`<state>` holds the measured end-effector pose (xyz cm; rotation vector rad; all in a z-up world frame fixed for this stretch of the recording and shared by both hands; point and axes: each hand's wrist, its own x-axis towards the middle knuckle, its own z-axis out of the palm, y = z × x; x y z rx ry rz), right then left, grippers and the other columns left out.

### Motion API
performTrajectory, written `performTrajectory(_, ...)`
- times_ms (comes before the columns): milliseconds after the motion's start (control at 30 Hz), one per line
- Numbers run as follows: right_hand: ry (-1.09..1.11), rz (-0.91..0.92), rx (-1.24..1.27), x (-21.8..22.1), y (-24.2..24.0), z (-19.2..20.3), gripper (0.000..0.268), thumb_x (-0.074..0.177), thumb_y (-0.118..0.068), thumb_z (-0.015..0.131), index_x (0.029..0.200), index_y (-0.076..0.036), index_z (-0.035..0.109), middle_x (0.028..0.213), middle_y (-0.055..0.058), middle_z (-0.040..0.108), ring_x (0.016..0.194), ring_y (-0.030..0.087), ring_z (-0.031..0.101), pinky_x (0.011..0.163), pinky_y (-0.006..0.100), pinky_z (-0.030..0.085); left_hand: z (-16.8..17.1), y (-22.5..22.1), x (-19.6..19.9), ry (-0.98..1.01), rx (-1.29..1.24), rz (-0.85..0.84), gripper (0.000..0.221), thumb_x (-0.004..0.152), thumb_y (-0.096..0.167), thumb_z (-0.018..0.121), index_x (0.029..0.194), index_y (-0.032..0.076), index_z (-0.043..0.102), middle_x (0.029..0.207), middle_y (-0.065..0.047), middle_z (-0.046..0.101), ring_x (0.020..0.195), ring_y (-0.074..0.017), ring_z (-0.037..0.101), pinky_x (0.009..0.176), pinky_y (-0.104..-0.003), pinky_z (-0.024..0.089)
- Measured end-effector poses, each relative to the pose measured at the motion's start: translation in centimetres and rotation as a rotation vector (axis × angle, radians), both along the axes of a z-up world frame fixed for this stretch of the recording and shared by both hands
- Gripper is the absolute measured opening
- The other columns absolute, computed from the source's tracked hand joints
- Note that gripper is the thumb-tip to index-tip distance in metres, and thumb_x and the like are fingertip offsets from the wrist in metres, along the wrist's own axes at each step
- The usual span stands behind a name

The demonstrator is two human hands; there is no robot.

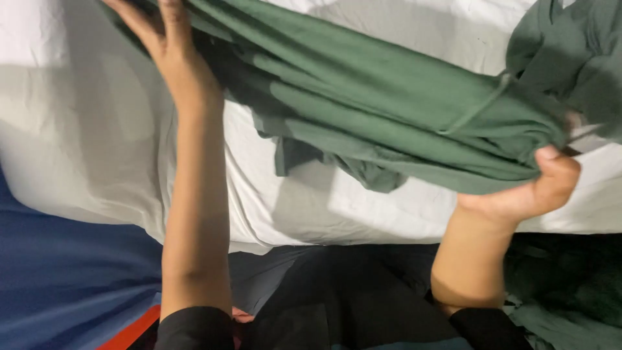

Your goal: Inspecting a green garment and using thread snips to remove loose threads from seams and edges.

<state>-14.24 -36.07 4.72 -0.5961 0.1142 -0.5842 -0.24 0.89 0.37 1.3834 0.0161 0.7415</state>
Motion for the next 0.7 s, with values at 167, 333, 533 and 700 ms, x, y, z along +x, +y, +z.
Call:
performTrajectory(167,-0.037,-0.090,-0.145,3.0,-5.7,-6.2,0.026,0.081,-0.013,0.063,0.105,-0.015,0.072,0.110,0.007,0.069,0.119,0.033,0.065,0.108,0.049,0.055,2.6,0.5,-4.2,0.114,0.386,-0.066,0.080,0.125,0.046,0.053,0.168,0.023,-0.010,0.148,-0.004,0.052,0.124,-0.0132,0.049,0.134,-0.025,0.037)
performTrajectory(333,0.629,-0.306,-1.610,4.0,-7.5,-11.9,0.028,0.093,-0.008,0.071,0.119,-0.010,0.061,0.106,0.012,0.066,0.104,0.032,0.061,0.090,0.043,0.044,2.6,-3.6,-8.2,0.939,1.350,-0.266,0.097,0.095,0.063,0.059,0.165,0.015,0.012,0.100,-0.026,0.073,0.089,-0.0534,0.068,0.078,-0.061,0.052)
performTrajectory(533,0.123,-0.127,-1.630,4.4,0.3,-7.9,0.026,0.100,-0.007,0.078,0.123,-0.004,0.064,0.111,0.012,0.072,0.093,0.023,0.067,0.070,0.034,0.046,-4.4,-6.2,-12.2,0.525,1.616,0.034,0.095,0.083,0.057,0.074,0.161,0.025,0.031,0.122,-0.016,0.069,0.067,-0.0356,0.071,0.083,-0.071,0.044)
performTrajectory(700,0.177,0.139,-1.931,8.9,4.6,-10.4,0.049,0.090,-0.033,0.085,0.133,-0.020,0.067,0.085,0.002,0.073,0.088,0.030,0.072,0.076,0.048,0.057,-8.9,-5.9,-13.5,0.364,1.568,-0.034,0.035,0.082,0.031,0.075,0.116,0.027,0.068,0.131,-0.007,0.067,0.095,-0.0325,0.070,0.096,-0.090,0.019)
